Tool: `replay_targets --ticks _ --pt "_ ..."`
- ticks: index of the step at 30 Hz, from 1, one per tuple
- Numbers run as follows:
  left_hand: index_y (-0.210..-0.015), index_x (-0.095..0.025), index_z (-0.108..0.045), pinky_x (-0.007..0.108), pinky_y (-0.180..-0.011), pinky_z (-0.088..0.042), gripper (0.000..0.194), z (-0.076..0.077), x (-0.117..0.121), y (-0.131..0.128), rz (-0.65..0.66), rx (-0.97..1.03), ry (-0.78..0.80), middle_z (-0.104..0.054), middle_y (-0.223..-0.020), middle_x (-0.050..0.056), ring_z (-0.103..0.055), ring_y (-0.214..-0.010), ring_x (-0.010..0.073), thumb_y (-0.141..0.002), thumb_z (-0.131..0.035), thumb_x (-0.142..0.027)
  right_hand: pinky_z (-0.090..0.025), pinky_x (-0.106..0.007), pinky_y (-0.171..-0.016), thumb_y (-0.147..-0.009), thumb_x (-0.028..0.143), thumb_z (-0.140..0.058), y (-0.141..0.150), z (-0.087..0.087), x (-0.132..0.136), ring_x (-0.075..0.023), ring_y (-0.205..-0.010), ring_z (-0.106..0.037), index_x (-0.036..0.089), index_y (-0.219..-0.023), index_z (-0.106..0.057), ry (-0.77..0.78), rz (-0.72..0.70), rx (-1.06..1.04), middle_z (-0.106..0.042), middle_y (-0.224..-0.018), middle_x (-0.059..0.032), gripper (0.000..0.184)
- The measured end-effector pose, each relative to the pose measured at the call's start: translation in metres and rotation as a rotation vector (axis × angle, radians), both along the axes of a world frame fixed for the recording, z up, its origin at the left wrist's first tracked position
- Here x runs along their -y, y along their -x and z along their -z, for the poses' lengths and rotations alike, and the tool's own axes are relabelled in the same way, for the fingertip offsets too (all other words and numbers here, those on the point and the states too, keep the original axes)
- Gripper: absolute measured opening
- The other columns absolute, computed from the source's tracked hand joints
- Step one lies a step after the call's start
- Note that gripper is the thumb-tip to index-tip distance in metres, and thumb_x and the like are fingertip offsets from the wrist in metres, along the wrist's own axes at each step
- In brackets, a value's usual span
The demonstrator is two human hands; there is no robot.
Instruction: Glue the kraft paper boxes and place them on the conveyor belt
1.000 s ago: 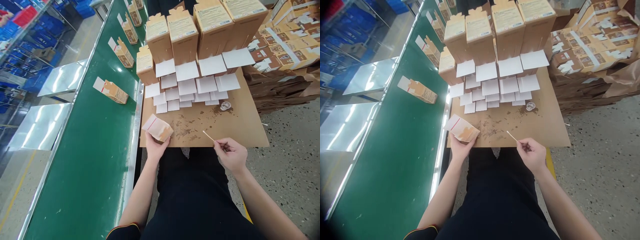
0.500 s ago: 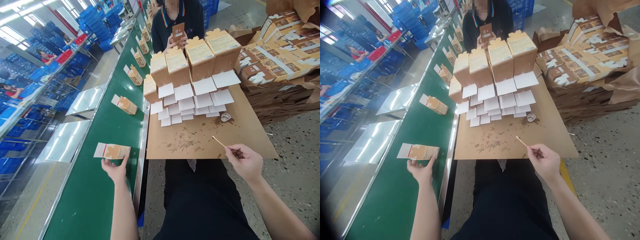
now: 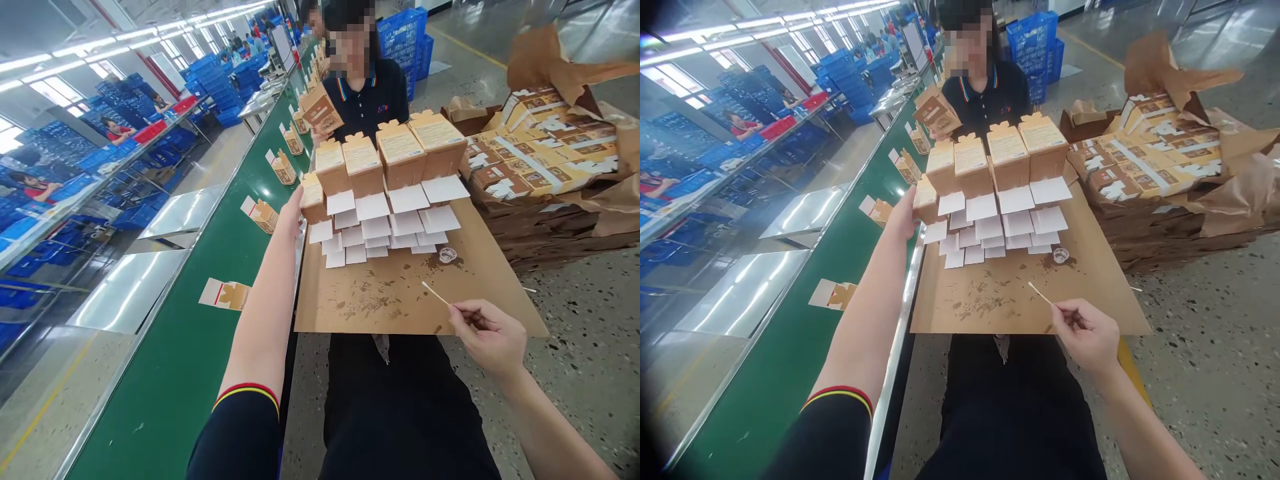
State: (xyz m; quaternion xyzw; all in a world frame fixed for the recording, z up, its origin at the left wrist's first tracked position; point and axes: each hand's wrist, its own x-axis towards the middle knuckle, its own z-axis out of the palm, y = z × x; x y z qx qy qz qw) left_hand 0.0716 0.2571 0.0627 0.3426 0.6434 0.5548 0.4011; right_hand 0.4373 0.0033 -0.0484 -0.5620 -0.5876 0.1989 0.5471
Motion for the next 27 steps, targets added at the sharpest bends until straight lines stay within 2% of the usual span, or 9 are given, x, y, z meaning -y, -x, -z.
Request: replay_targets --ticks 2,4,8,12,16,19,22,24,27 --pt "-0.102 -0.018 -0.075 0.051 -0.123 -0.052 0.03 0.003 -0.008 -0.005 -0.022 0.033 0.073 -0.08 -0.126 0.017 -0.069 -0.14 0.036 -0.086 -0.09 -0.04 -0.059 -0.028 -0.05 -0.098 0.045 -0.081 -0.002 -0.004 0.004 -0.0163 -0.048 -0.066 0.022 -0.08 -0.08 -0.006 0.027 -0.006 -0.072 -0.062 -0.0019 0.029" --pt "-0.105 -0.016 -0.076 0.046 -0.118 -0.057 0.024 0.004 0.003 -0.003 -0.038 0.105 0.067 -0.081 -0.127 0.017 -0.073 -0.136 0.0335 -0.089 -0.086 -0.032 -0.057 -0.027 -0.048 -0.096 0.045 -0.081 -0.007 -0.006 0.008 -0.0157 -0.046 -0.064 0.022 -0.08 -0.08 -0.005 0.06 -0.011 -0.071 -0.061 -0.0019 0.028" --pt "-0.128 -0.018 -0.076 0.045 -0.112 -0.063 0.032 0.014 0.069 0.021 -0.059 0.236 -0.064 -0.08 -0.139 0.015 -0.073 -0.138 0.0325 -0.099 -0.074 -0.032 -0.059 -0.029 -0.051 -0.093 0.05 -0.081 -0.021 -0.009 0.004 -0.017 -0.049 -0.066 0.022 -0.08 -0.081 0.008 0.128 -0.002 -0.074 -0.064 -0.0042 0.03" --pt "-0.148 -0.027 -0.071 0.049 -0.121 -0.06 0.054 0.052 0.158 0.038 0.008 0.345 -0.221 -0.072 -0.158 0.01 -0.065 -0.152 0.0344 -0.096 -0.078 -0.039 -0.059 -0.029 -0.057 -0.09 0.051 -0.076 -0.041 -0.015 -0.025 -0.0173 -0.055 -0.066 0.022 -0.077 -0.078 0.093 0.198 0.163 -0.073 -0.065 -0.0059 0.032" --pt "-0.142 -0.028 -0.075 0.055 -0.127 -0.055 0.062 0.1 0.219 0.03 -0.024 0.453 -0.107 -0.071 -0.161 0.01 -0.057 -0.16 0.0394 -0.083 -0.093 -0.035 -0.058 -0.033 -0.067 -0.084 0.039 -0.071 -0.058 -0.018 -0.068 -0.0194 -0.061 -0.068 0.022 -0.074 -0.072 0.269 0.131 0.377 -0.072 -0.067 -0.0057 0.02" --pt "-0.141 -0.03 -0.075 0.055 -0.126 -0.056 0.069 0.121 0.236 0.016 -0.013 0.469 -0.104 -0.07 -0.162 0.01 -0.058 -0.158 0.0393 -0.077 -0.101 -0.038 -0.054 -0.034 -0.067 -0.08 0.029 -0.071 -0.061 -0.018 -0.095 -0.0221 -0.064 -0.067 0.025 -0.069 -0.065 0.371 0.085 0.518 -0.071 -0.066 -0.0051 0.013" --pt "-0.147 -0.033 -0.071 0.053 -0.123 -0.058 0.076 0.133 0.238 0.007 0.078 0.447 -0.111 -0.068 -0.163 0.011 -0.062 -0.155 0.0372 -0.078 -0.103 -0.039 -0.049 -0.034 -0.064 -0.078 0.022 -0.07 -0.06 -0.024 -0.114 -0.0239 -0.064 -0.067 0.026 -0.065 -0.06 0.471 0.035 0.615 -0.069 -0.064 -0.0052 0.017" --pt "-0.147 -0.033 -0.069 0.051 -0.12 -0.06 0.079 0.139 0.236 0.002 0.078 0.402 -0.122 -0.07 -0.159 0.013 -0.066 -0.15 0.0355 -0.077 -0.104 -0.042 -0.049 -0.034 -0.064 -0.078 0.02 -0.069 -0.061 -0.03 -0.119 -0.0244 -0.066 -0.067 0.026 -0.063 -0.059 0.523 0.024 0.64 -0.07 -0.066 -0.0065 0.019" --pt "-0.138 -0.029 -0.069 0.048 -0.116 -0.061 0.083 0.147 0.232 -0.007 -0.021 0.293 -0.153 -0.076 -0.144 0.013 -0.075 -0.135 0.032 -0.068 -0.109 -0.048 -0.051 -0.036 -0.069 -0.08 0.019 -0.07 -0.063 -0.038 -0.11 -0.0242 -0.07 -0.068 0.024 -0.067 -0.062 0.52 0.072 0.607 -0.072 -0.07 -0.0086 0.015"
